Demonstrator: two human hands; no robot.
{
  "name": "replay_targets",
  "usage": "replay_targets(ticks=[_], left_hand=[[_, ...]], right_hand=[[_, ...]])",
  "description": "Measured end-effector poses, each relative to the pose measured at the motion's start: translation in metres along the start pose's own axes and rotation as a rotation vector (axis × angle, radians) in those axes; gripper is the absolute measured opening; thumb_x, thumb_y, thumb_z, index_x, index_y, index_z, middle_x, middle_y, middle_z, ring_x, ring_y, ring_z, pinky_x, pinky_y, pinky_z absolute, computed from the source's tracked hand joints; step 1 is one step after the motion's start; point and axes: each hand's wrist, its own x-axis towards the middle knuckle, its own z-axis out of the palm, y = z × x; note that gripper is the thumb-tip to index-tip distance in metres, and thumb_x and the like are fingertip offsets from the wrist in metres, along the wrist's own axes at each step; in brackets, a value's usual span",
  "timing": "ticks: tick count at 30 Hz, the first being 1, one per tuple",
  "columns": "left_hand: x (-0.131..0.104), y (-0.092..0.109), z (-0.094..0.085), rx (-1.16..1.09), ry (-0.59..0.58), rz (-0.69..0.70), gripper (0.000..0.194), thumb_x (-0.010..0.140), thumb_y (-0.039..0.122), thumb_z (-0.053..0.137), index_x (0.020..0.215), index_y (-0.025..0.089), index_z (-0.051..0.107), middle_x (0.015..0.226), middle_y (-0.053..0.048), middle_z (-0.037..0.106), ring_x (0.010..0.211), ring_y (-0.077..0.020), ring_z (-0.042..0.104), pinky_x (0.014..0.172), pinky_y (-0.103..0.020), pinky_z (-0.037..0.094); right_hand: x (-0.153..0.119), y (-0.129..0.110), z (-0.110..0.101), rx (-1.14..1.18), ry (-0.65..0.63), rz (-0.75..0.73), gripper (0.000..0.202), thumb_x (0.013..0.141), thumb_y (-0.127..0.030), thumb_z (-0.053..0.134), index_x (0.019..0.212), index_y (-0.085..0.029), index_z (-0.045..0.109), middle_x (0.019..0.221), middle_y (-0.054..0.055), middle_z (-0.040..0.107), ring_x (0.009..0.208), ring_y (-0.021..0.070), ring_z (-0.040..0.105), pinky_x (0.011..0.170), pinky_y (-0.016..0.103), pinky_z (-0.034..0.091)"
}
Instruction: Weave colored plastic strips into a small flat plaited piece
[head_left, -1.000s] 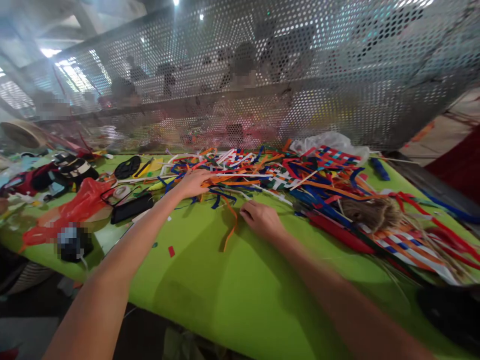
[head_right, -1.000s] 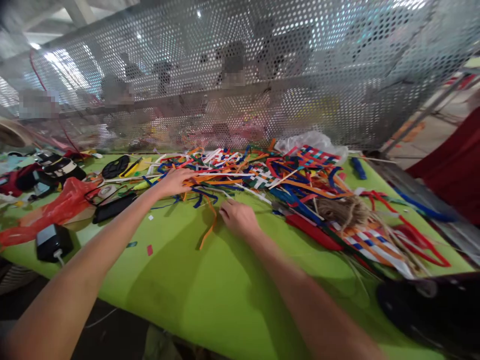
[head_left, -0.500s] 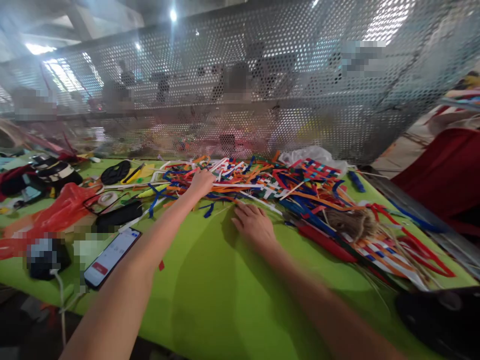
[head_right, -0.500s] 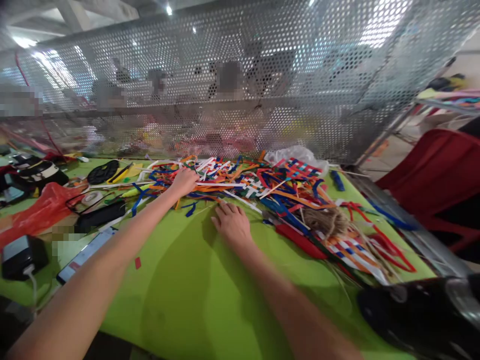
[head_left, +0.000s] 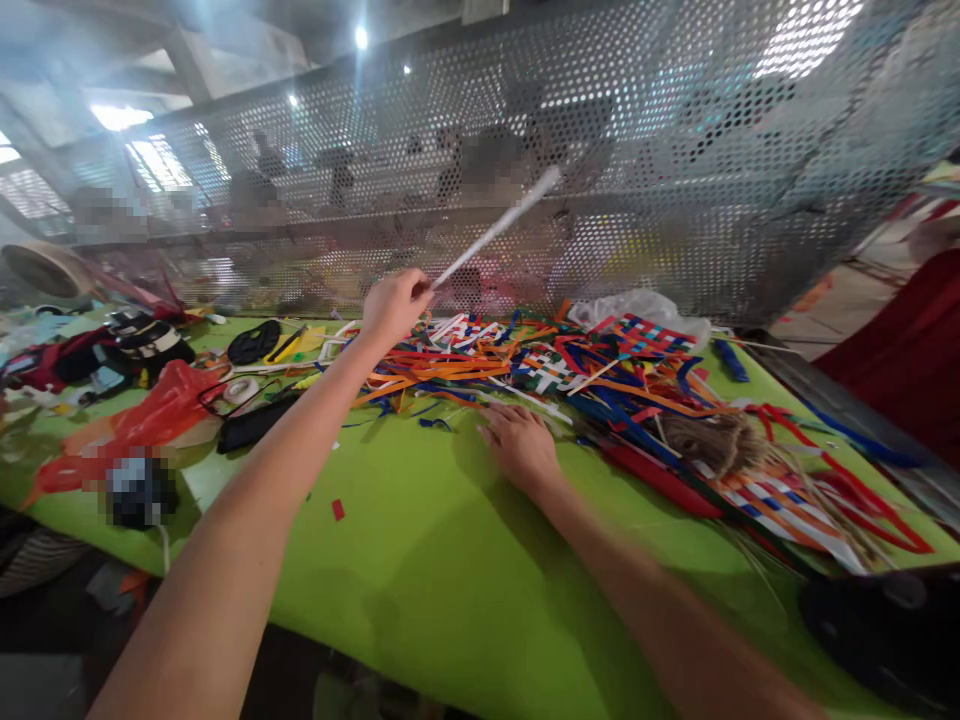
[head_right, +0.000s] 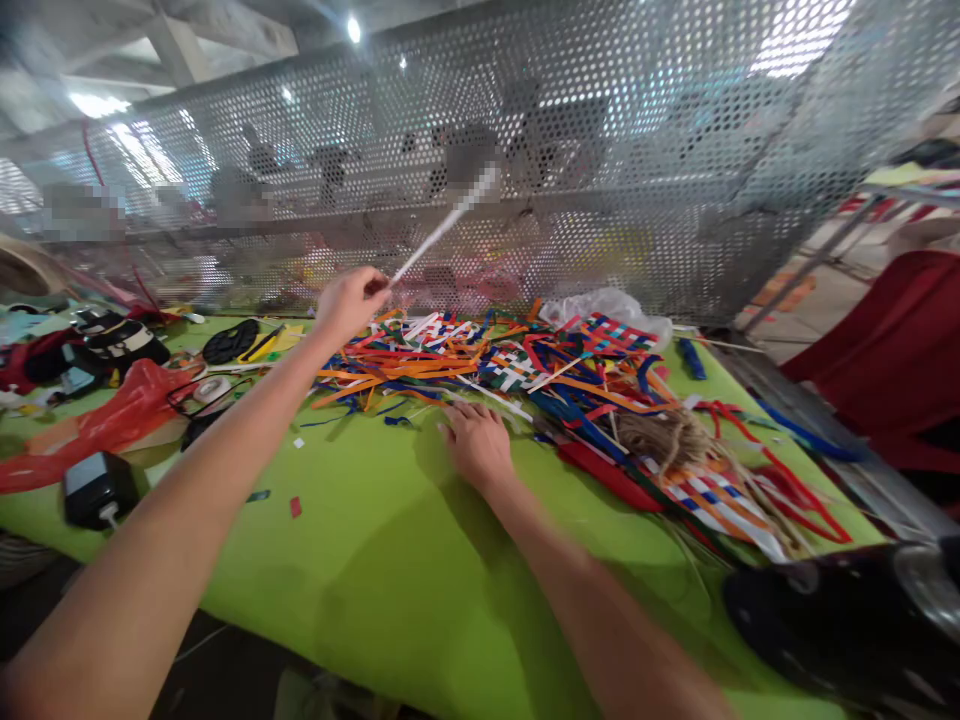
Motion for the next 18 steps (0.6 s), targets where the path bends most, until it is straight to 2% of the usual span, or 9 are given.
replay_targets(ticks=[3,6,9,12,16,18], left_hand=[[-0.005,0.009,-0.027,-0.165,-0.041,-0.051,0.016,0.090,0.022,0.063,0.104,0.016,0.063,0.091,-0.003,0.072,0.083,-0.0148,0.066,0.081,-0.029,0.050],[-0.032,0.019,-0.036,-0.316,-0.234,-0.112,0.023,0.091,0.022,0.062,0.112,0.015,0.059,0.083,-0.002,0.071,0.074,-0.0128,0.066,0.075,-0.027,0.051],[-0.084,0.029,-0.030,-0.443,-0.419,-0.187,0.029,0.091,0.023,0.062,0.118,0.015,0.056,0.082,-0.002,0.071,0.069,-0.0127,0.067,0.070,-0.026,0.051],[-0.147,0.039,-0.020,-0.480,-0.533,-0.270,0.048,0.086,0.022,0.065,0.131,0.015,0.049,0.077,0.001,0.068,0.069,-0.0146,0.067,0.064,-0.026,0.050],[-0.217,0.048,-0.012,-0.349,-0.663,-0.334,0.072,0.085,0.018,0.063,0.150,0.020,0.033,0.074,0.005,0.067,0.068,-0.0148,0.066,0.062,-0.025,0.047],[-0.238,0.050,-0.013,-0.259,-0.690,-0.319,0.069,0.086,0.021,0.064,0.149,0.022,0.038,0.078,0.004,0.070,0.073,-0.0164,0.068,0.064,-0.025,0.047]], right_hand=[[0.002,0.004,0.000,0.043,0.038,0.004,0.035,0.099,-0.033,0.049,0.123,-0.021,0.071,0.130,0.010,0.070,0.118,0.0285,0.062,0.098,0.044,0.047],[0.004,0.006,-0.002,0.075,0.097,-0.003,0.036,0.100,-0.034,0.046,0.121,-0.021,0.071,0.126,0.011,0.072,0.114,0.0284,0.064,0.095,0.044,0.048],[0.005,0.007,-0.007,0.107,0.150,-0.004,0.036,0.100,-0.033,0.044,0.120,-0.020,0.071,0.122,0.011,0.073,0.111,0.0282,0.064,0.095,0.042,0.047],[0.006,0.010,-0.012,0.127,0.175,0.033,0.035,0.099,-0.031,0.045,0.115,-0.019,0.073,0.116,0.011,0.075,0.106,0.0279,0.064,0.094,0.039,0.045],[0.008,0.016,-0.014,0.128,0.148,0.089,0.029,0.096,-0.028,0.050,0.107,-0.019,0.075,0.109,0.010,0.077,0.102,0.0270,0.064,0.089,0.036,0.046],[0.008,0.019,-0.014,0.118,0.140,0.096,0.027,0.094,-0.027,0.051,0.101,-0.020,0.076,0.104,0.009,0.077,0.099,0.0260,0.064,0.086,0.035,0.046]])
